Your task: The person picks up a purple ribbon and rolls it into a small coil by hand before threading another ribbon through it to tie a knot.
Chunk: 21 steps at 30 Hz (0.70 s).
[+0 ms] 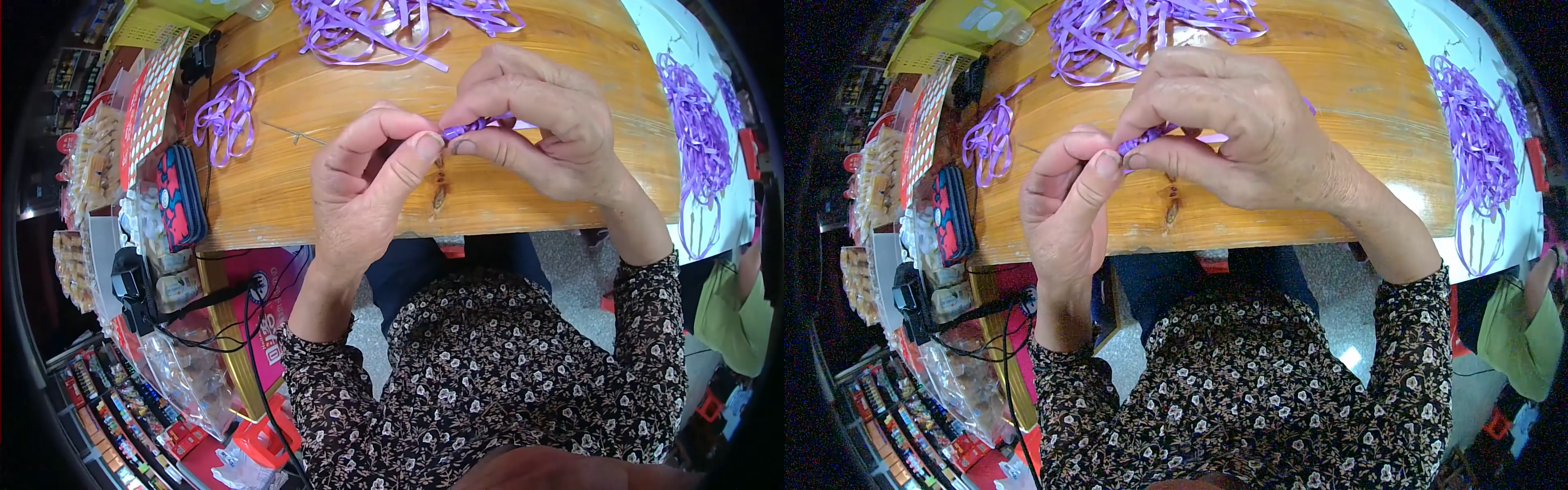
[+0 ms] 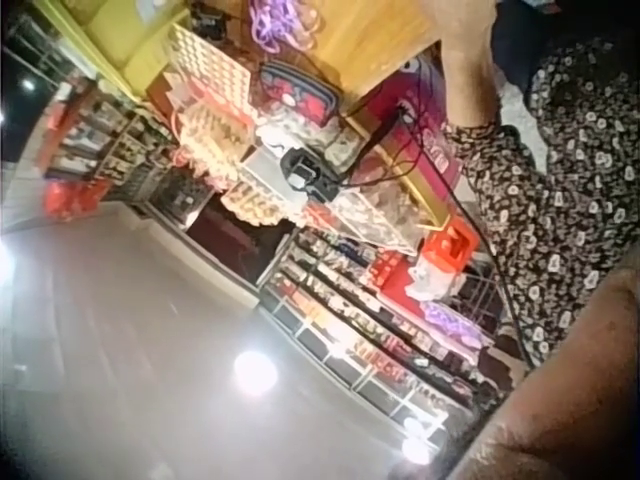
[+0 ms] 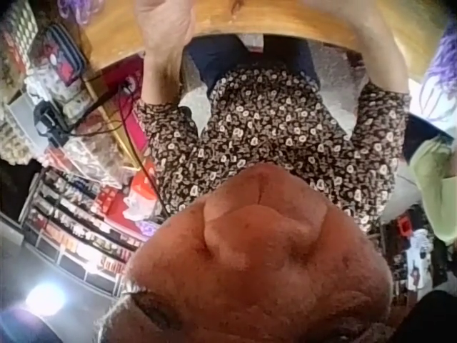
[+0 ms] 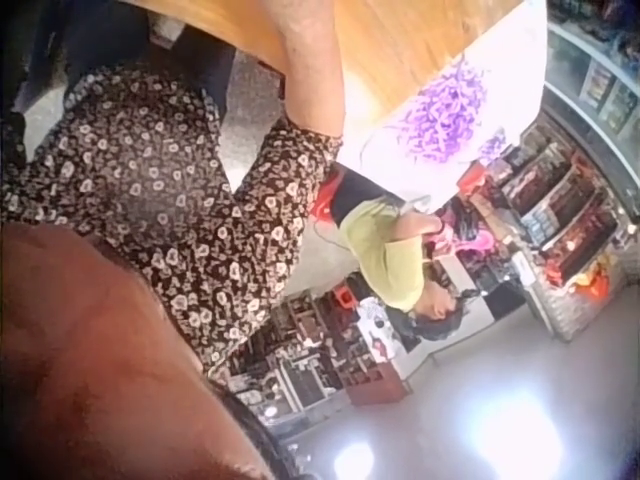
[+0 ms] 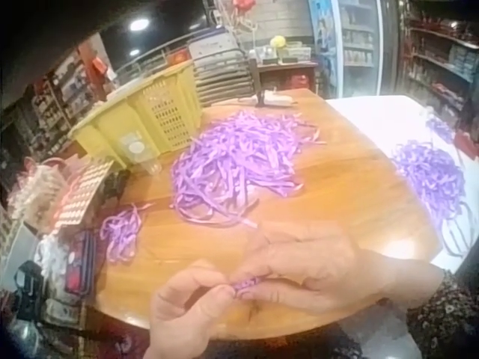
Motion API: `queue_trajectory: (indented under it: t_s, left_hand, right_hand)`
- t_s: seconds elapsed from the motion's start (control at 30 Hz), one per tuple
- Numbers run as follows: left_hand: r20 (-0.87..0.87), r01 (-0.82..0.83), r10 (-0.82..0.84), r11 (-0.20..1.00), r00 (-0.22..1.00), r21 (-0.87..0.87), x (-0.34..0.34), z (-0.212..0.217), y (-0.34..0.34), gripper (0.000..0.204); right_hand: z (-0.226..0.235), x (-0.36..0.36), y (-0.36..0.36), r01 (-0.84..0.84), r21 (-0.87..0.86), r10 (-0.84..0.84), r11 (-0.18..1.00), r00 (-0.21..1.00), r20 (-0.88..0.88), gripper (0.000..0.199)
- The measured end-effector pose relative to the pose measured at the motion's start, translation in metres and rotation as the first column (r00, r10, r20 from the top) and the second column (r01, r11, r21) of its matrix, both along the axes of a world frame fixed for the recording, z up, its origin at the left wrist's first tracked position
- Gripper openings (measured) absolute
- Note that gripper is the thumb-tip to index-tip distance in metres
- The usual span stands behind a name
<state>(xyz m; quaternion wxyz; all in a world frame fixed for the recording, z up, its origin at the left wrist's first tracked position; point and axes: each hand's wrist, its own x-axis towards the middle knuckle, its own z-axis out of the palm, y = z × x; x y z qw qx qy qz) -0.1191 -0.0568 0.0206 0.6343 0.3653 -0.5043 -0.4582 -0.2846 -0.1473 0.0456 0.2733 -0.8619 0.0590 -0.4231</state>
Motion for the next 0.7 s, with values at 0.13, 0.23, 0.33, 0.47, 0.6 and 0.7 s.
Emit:
queue_trajectory:
  t_s: [0.13, 0.23, 0.33, 0.47, 0.6, 0.7]
  left_hand:
    - [0.081, 0.01, -0.009, 1.0, 0.997, -0.011, 0.001, -0.001, -0.002, 0.005]
    - [0.053, -0.021, 0.022, 1.0, 0.998, -0.018, -0.003, -0.005, -0.001, 0.007]
    - [0.035, -0.102, 0.104, 0.993, 0.994, -0.057, -0.007, -0.011, -0.003, 0.011]
    - [-0.251, -0.045, 0.061, 0.997, 0.966, 0.068, -0.007, -0.018, -0.005, 0.016]
    - [-0.295, -0.076, 0.105, 0.991, 0.95, 0.109, -0.008, -0.019, -0.007, 0.016]
    - [-0.281, -0.091, 0.117, 0.991, 0.953, 0.103, -0.007, -0.017, -0.008, 0.017]
  right_hand:
    - [0.0, -0.005, -0.001, 0.031, -0.013, -0.032, 0.999, 0.999, -0.008, 0.017]
    - [0.0, -0.004, -0.001, 0.046, -0.052, -0.047, 0.998, 0.999, -0.017, 0.018]
    - [-0.009, -0.001, -0.007, 0.049, -0.026, -0.049, 0.998, 0.999, -0.01, 0.018]
    - [-0.014, 0.0, -0.011, -0.001, 0.052, 0.002, 0.999, 1.0, -0.025, 0.023]
    - [-0.016, -0.001, -0.011, -0.048, 0.142, 0.054, 0.989, 0.998, -0.039, 0.03]
    - [-0.013, -0.001, -0.01, -0.04, 0.101, 0.045, 0.994, 0.998, -0.047, 0.029]
